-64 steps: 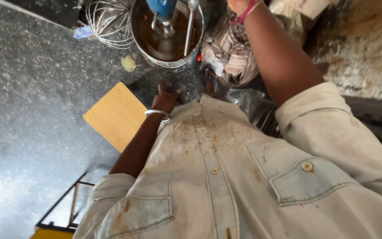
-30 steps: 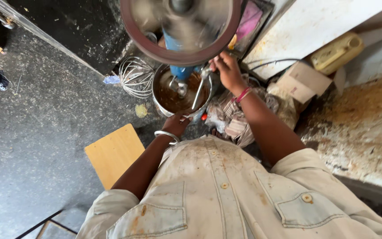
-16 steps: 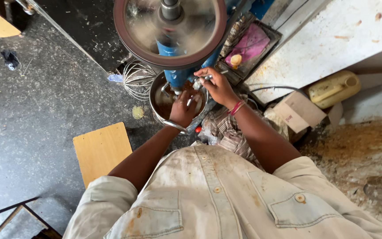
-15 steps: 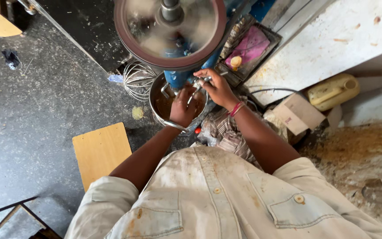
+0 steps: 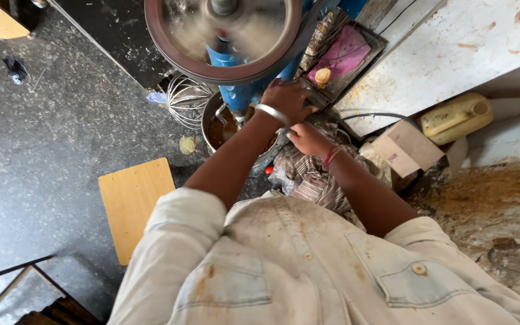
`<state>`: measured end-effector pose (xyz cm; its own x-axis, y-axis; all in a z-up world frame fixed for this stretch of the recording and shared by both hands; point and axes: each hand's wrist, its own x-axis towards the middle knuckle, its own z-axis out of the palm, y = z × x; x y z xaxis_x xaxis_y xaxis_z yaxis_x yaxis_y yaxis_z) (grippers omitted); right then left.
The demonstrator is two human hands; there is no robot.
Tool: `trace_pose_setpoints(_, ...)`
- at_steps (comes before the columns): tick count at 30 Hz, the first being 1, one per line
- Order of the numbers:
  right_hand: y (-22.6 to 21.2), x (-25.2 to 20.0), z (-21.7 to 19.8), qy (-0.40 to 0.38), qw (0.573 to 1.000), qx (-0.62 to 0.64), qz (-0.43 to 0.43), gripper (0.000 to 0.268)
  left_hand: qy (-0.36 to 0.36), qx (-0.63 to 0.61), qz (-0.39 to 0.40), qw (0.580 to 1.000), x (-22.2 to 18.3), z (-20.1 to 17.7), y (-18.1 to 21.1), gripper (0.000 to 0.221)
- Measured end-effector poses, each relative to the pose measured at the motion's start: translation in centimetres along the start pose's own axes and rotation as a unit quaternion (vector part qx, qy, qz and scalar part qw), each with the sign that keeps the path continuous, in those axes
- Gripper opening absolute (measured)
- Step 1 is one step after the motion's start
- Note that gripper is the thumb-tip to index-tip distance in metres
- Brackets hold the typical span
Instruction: The person mixes batter in a large industrial mixer, using their hands to scraping the sides of the bowl and reaching into the mixture while the machine is running.
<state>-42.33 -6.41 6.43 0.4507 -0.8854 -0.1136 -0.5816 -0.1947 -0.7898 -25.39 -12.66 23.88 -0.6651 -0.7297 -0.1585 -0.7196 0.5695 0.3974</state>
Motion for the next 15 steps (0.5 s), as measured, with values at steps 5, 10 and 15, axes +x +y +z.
trace_pose_setpoints(5, 1.5, -5.0, 3.7, 0.015, 0.983, 0.164, 0.079, 0.062, -0.078, 0.042, -0.187, 0.978, 3.6, 3.5, -1.7, 0.038)
trace_pose_setpoints(10, 5.2, -9.4, 7.7, 0.01, 0.975, 0.04, 0.22, 0.048, -0.061, 0.062, -0.15, 0.985, 2.8, 5.4, -2.9, 0.028)
trace_pose_setpoints(15, 5.1, -9.0, 5.9, 0.039, 0.959, 0.043, 0.276, 0.037, -0.109, 0.031, -0.143, 0.983, 0.2, 3.4, -2.6, 0.035)
